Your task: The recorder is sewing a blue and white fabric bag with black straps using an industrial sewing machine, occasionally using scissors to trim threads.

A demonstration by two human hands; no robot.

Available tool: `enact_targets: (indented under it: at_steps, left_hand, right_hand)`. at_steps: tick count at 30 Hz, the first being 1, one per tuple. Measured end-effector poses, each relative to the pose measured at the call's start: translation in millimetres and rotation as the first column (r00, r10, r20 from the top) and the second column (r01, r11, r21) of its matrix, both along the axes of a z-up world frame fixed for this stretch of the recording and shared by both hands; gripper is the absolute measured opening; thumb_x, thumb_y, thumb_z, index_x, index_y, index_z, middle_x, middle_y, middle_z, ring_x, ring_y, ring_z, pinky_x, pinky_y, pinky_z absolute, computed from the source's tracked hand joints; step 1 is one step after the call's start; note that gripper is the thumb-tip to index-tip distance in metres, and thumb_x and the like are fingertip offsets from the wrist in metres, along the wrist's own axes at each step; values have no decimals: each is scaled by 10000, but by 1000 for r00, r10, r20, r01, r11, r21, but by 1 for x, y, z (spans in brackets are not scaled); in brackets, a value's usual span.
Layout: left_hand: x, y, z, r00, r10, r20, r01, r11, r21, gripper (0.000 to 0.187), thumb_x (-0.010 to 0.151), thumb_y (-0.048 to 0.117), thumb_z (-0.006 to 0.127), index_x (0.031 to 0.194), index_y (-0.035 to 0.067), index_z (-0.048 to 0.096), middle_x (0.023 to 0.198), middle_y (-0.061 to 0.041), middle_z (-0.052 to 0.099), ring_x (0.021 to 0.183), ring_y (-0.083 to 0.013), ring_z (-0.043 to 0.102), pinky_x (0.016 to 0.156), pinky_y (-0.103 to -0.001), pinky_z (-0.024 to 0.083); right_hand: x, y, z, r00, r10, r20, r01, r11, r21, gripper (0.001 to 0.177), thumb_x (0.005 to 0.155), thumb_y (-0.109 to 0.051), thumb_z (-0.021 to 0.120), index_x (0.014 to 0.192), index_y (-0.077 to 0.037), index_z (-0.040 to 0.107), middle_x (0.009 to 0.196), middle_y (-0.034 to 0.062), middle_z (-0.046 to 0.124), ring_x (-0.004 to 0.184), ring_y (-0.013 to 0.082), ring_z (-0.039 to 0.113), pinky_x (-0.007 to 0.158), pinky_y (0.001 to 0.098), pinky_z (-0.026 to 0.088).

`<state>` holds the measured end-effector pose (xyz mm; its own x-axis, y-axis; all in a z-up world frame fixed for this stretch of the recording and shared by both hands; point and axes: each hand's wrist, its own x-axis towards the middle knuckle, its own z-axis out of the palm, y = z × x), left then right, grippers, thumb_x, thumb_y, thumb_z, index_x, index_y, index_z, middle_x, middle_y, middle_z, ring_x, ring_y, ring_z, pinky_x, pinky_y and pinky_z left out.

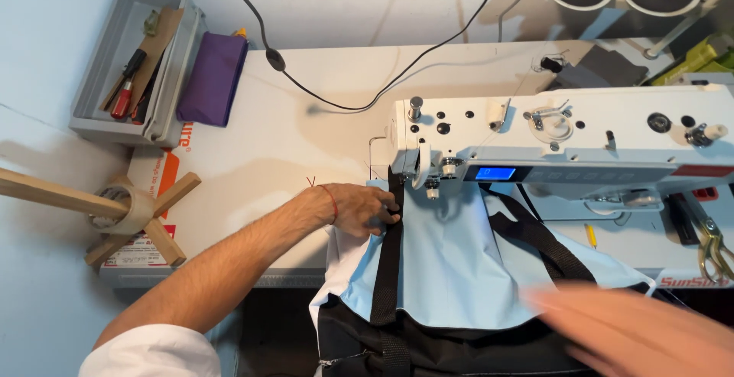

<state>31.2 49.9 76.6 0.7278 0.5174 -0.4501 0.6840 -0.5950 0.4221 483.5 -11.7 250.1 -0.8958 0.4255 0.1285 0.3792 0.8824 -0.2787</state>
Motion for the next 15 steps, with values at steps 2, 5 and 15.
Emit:
enact_targets:
  at_steps: [2, 5, 15]
  left_hand:
    - [-1, -2, -2, 999, 34, -5, -34, 999, -23, 478, 921, 301, 627, 1380, 167, 624, 1483, -64, 498, 1339, -262, 519, 1102, -380, 458]
    - [-2, -4, -13, 1000, 0, 23, 0, 999, 38, 476, 944, 313, 622, 1394, 155, 620, 1456, -92, 507, 1353, -272, 504, 1124, -386, 435]
    - [-11, -16, -24, 998, 49, 31, -51, 995, 83, 460, 979, 371, 570, 1400, 192, 616, 1428, -56, 509, 1370, -258, 447, 1132, -384, 403]
  right_hand:
    - [-105, 5, -5, 1000, 16, 11, -16, 1000, 23, 652, 935, -302, 576, 1577, -239, 487, 1497, -19, 601, 1349, 104, 608, 1107, 274, 419]
    - [-205, 50, -33, 815, 216, 538, -12, 934, -356, 567, 985, -66, 402, 1551, -75, 372, 1634, 150, 350, 1427, 296, 409, 1154, 417, 343]
    - [-228, 96, -144, 742, 200, 640, 330, 722, -609, 469, 1066, -331, 301, 1495, -176, 412, 1501, 94, 494, 1363, 292, 527, 1141, 438, 409]
